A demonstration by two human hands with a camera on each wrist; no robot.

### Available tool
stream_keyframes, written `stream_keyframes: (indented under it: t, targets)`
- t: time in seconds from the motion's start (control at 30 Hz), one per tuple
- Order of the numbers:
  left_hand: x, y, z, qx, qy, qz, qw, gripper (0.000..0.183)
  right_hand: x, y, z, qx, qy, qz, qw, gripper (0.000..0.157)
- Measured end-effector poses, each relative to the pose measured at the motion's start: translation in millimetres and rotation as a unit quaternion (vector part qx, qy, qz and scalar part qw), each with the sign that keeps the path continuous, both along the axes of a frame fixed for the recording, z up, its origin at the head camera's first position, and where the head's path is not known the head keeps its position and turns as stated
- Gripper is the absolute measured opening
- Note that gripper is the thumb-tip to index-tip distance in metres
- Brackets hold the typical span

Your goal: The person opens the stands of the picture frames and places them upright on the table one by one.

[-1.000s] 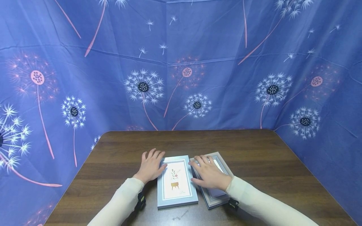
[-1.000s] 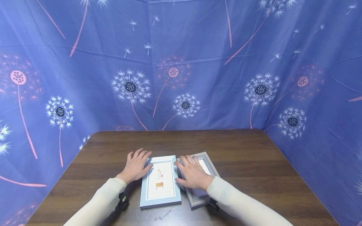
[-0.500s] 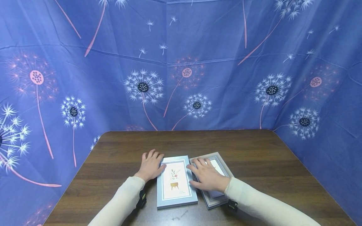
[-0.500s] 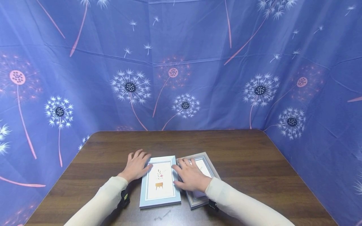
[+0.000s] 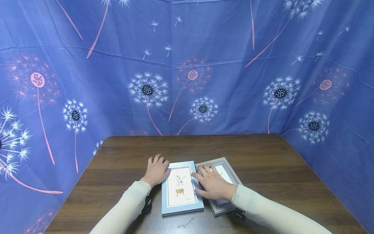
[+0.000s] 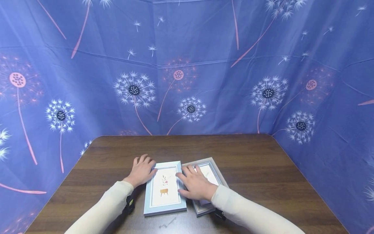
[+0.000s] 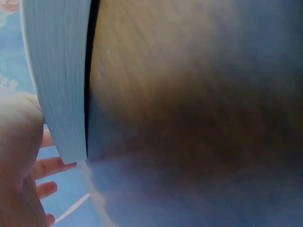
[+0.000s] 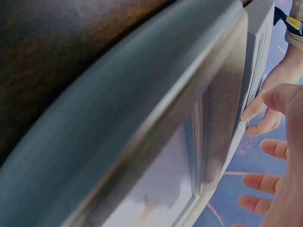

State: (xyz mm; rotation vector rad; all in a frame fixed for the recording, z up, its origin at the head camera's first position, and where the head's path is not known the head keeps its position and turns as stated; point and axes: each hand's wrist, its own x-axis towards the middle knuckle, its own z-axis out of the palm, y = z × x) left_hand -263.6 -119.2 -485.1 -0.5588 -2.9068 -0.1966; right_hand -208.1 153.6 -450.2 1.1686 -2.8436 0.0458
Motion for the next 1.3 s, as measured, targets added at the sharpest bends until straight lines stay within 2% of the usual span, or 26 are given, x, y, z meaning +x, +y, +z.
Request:
stream_keyframes:
  t: [0.27,0.57,1.03,1.3]
  targets:
    - [-2.4,4,2.4,-0.004,-0.002,0.002,1.0,0.032,0.9,2,0.3,-0.001,0.0,0.002,1.0,0.055]
    - [-4.1,7,4.3,-0.041,0.009,-0.001,0.9991,0.031,-0.8,2,1.2,-0.007,0.007,-0.002,1.0,0.056]
    - [1.8,2,9.0,-0.061,0.021,-0.004,0.9979,0.029,-4.4,11,5.9,-0.047,0.032,-0.01,0.998,0.054]
    - [6.2,1,18.5,-0.077,0.043,-0.006,0.9961,0.031,-6.9,18,6.6,-0.058,0.052,-0.02,0.997,0.055]
